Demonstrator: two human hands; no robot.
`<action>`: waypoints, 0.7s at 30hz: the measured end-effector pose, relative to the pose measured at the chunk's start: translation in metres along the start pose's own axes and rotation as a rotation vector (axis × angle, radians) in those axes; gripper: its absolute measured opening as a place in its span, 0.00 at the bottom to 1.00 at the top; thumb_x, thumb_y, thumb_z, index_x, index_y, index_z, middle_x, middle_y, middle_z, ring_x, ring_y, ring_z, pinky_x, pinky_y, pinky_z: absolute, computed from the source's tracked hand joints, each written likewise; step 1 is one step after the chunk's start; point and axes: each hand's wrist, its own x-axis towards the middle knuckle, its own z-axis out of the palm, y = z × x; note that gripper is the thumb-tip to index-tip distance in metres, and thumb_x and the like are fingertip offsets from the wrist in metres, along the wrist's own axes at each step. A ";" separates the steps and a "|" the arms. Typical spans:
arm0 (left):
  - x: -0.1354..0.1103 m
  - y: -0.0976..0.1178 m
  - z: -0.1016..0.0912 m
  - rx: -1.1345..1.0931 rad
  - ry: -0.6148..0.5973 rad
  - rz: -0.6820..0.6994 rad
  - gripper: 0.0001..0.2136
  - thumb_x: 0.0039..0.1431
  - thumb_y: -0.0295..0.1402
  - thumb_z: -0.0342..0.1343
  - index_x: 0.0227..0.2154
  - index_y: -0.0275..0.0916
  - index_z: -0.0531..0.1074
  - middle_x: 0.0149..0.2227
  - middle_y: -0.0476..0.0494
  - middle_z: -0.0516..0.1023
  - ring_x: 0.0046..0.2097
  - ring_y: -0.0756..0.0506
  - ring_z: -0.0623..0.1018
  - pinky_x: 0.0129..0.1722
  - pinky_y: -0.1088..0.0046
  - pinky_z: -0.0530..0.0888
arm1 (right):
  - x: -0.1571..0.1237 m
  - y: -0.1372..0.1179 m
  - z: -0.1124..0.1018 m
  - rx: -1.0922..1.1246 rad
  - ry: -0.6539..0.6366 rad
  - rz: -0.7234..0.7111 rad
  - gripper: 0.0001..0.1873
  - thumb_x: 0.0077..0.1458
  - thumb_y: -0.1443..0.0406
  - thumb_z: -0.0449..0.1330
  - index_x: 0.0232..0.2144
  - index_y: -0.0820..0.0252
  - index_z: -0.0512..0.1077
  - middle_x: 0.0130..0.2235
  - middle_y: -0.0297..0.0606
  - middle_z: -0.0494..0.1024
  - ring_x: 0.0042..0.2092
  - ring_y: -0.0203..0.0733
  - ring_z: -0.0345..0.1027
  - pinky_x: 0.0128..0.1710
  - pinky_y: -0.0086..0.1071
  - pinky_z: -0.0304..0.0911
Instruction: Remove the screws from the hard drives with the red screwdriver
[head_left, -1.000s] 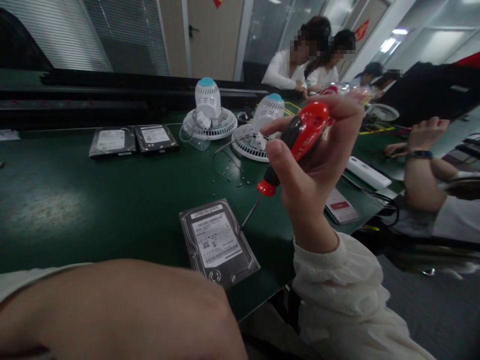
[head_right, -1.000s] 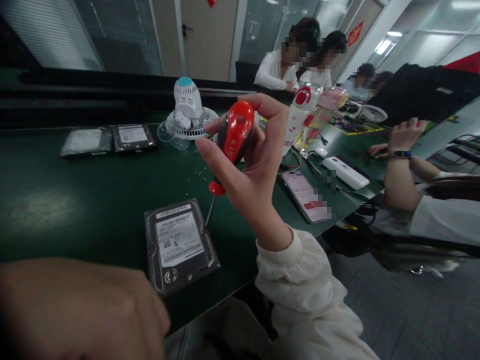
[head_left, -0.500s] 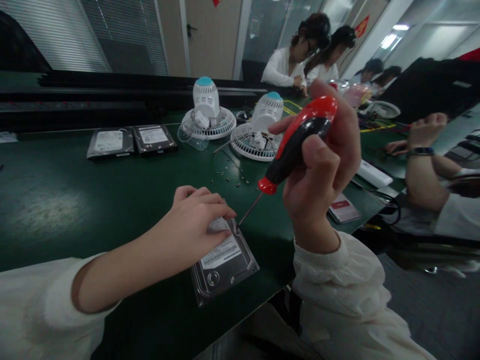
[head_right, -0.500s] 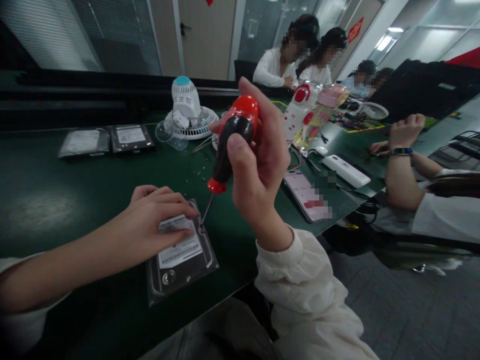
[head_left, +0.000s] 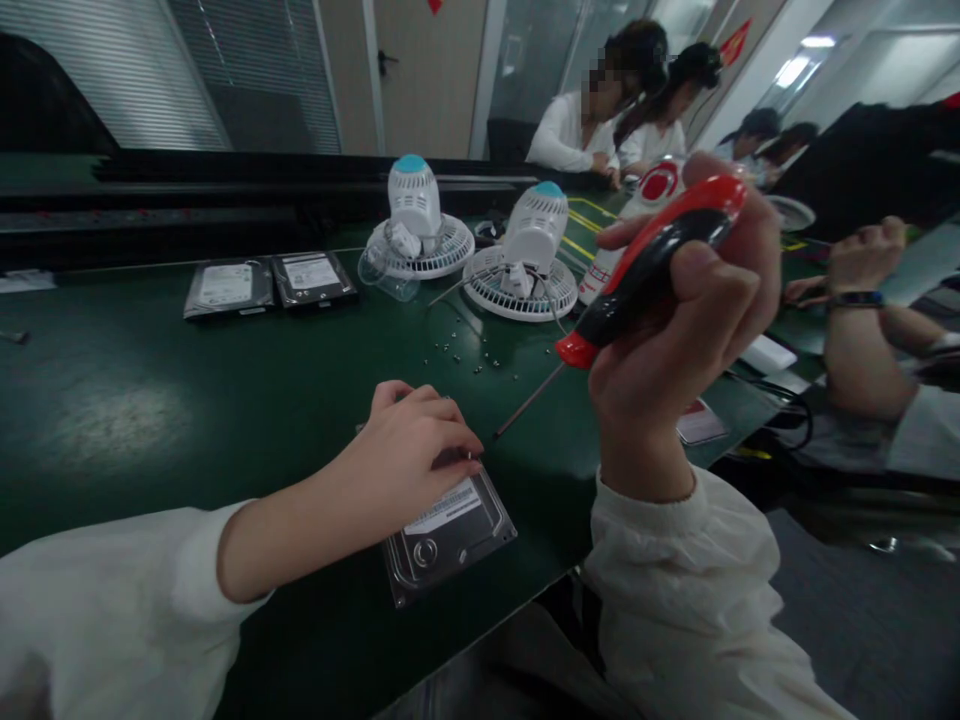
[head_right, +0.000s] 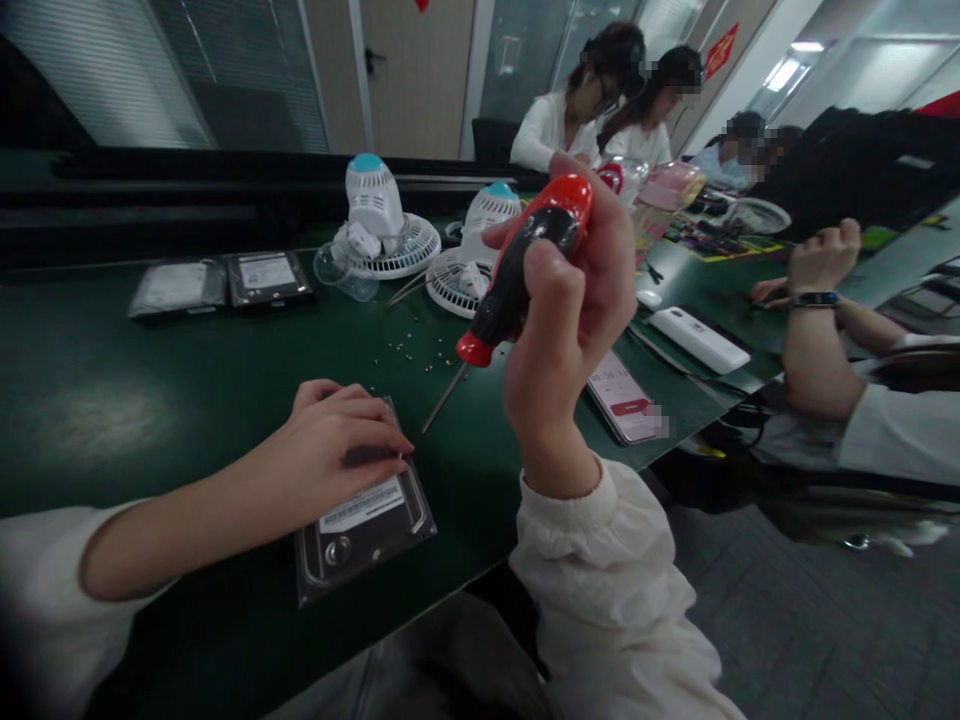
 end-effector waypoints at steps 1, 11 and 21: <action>0.001 0.000 0.000 0.004 -0.002 0.000 0.08 0.68 0.36 0.59 0.39 0.44 0.84 0.43 0.46 0.84 0.51 0.37 0.76 0.55 0.48 0.57 | 0.001 0.003 -0.004 -0.014 0.009 0.004 0.14 0.58 0.63 0.55 0.44 0.58 0.74 0.32 0.35 0.75 0.34 0.35 0.71 0.40 0.34 0.68; 0.013 0.009 -0.003 0.167 -0.056 0.126 0.09 0.69 0.32 0.57 0.34 0.40 0.81 0.40 0.42 0.82 0.47 0.38 0.75 0.57 0.49 0.56 | -0.004 0.026 -0.037 0.003 0.044 0.180 0.14 0.53 0.62 0.60 0.43 0.55 0.76 0.31 0.34 0.77 0.28 0.33 0.63 0.29 0.30 0.60; 0.043 -0.017 -0.027 0.190 0.066 -0.028 0.11 0.69 0.36 0.55 0.35 0.40 0.80 0.41 0.41 0.82 0.49 0.36 0.76 0.57 0.48 0.59 | -0.009 0.020 -0.052 -0.062 0.130 0.289 0.13 0.54 0.57 0.57 0.38 0.58 0.70 0.30 0.35 0.74 0.29 0.33 0.67 0.29 0.29 0.61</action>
